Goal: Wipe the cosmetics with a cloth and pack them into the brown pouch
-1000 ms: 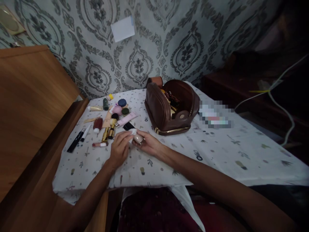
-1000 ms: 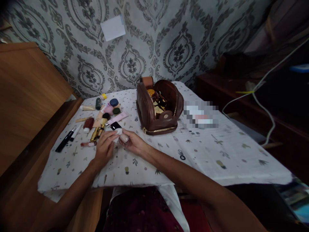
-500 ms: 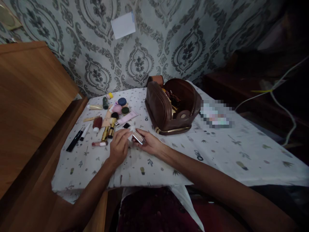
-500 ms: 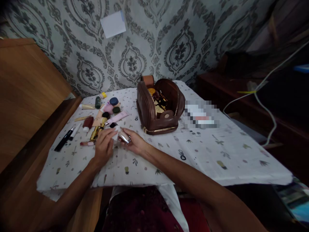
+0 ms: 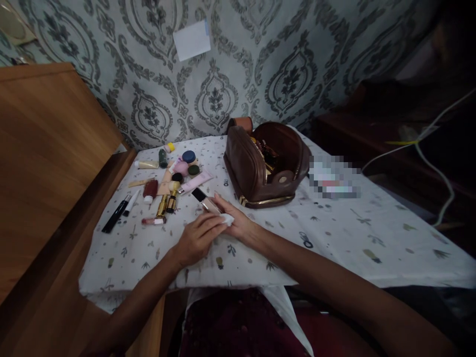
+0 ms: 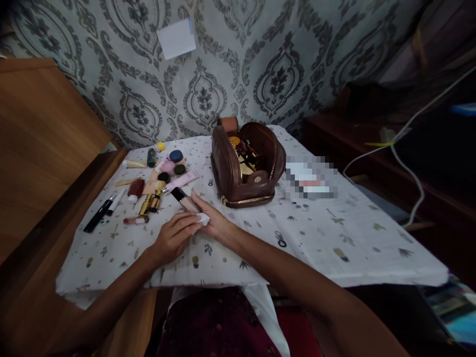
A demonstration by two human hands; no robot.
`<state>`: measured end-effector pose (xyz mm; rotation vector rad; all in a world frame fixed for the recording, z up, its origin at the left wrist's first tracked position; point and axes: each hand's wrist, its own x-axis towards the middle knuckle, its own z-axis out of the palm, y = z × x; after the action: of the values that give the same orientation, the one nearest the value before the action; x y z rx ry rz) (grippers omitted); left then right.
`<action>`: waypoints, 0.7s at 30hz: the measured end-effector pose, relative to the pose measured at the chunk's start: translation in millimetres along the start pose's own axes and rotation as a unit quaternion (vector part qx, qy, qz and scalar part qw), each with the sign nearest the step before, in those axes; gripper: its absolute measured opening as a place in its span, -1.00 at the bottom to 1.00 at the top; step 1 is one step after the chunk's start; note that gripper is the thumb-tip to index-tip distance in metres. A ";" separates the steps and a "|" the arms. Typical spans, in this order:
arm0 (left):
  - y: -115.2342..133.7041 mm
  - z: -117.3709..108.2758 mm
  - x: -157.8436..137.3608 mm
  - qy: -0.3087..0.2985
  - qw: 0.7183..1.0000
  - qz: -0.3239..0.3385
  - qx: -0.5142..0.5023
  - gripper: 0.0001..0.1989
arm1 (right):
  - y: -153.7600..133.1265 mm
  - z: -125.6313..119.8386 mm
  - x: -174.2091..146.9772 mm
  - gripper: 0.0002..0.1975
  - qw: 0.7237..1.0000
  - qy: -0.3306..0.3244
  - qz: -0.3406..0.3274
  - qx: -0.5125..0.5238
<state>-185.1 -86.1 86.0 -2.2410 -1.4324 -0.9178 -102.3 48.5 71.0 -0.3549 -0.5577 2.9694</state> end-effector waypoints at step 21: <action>-4.8 1.0 -3.8 0.013 0.999 -0.033 0.027 -0.50 | -0.5 -2.3 5.9 -0.67 0.997 0.057 0.015 0.057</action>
<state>-190.2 -86.0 82.3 -2.1479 -1.5090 -0.9148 -107.4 50.5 67.9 -0.5234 -0.3721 2.9696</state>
